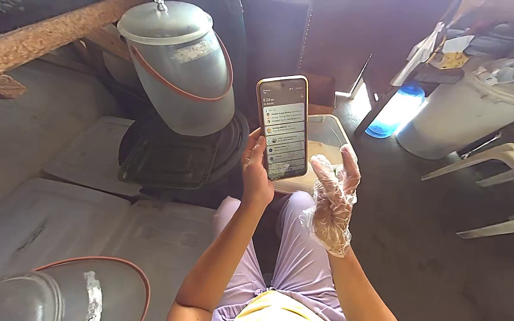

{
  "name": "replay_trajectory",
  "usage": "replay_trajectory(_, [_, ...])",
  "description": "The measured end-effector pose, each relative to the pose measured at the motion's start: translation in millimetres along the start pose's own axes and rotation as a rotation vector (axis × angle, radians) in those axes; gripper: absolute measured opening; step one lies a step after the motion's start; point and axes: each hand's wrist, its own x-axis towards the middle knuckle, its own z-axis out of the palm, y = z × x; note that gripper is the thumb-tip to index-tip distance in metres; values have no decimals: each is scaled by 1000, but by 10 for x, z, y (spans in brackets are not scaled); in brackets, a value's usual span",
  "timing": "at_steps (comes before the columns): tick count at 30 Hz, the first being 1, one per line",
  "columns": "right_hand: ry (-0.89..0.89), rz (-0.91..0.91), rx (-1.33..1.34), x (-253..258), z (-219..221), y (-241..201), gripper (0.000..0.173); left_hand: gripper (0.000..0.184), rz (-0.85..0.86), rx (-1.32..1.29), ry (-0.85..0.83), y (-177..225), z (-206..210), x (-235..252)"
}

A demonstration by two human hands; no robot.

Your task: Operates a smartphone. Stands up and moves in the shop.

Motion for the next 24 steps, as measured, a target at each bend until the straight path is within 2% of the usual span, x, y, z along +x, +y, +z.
replay_trajectory(5, [26,-82,-41,296,-55,-4,38,34,14,0,-4,36,6,-6])
replay_trajectory(16, [-159,-196,-360,1429,69,-78,50,35,6,35,122,37,18,30])
replay_trajectory(20, [-207,-276,-487,1531,228,-76,50,35,22,33,120,50,27,28])
replay_trajectory(24, [-230,-284,-605,1434,338,-82,61,35,21,66,124,118,57,28])
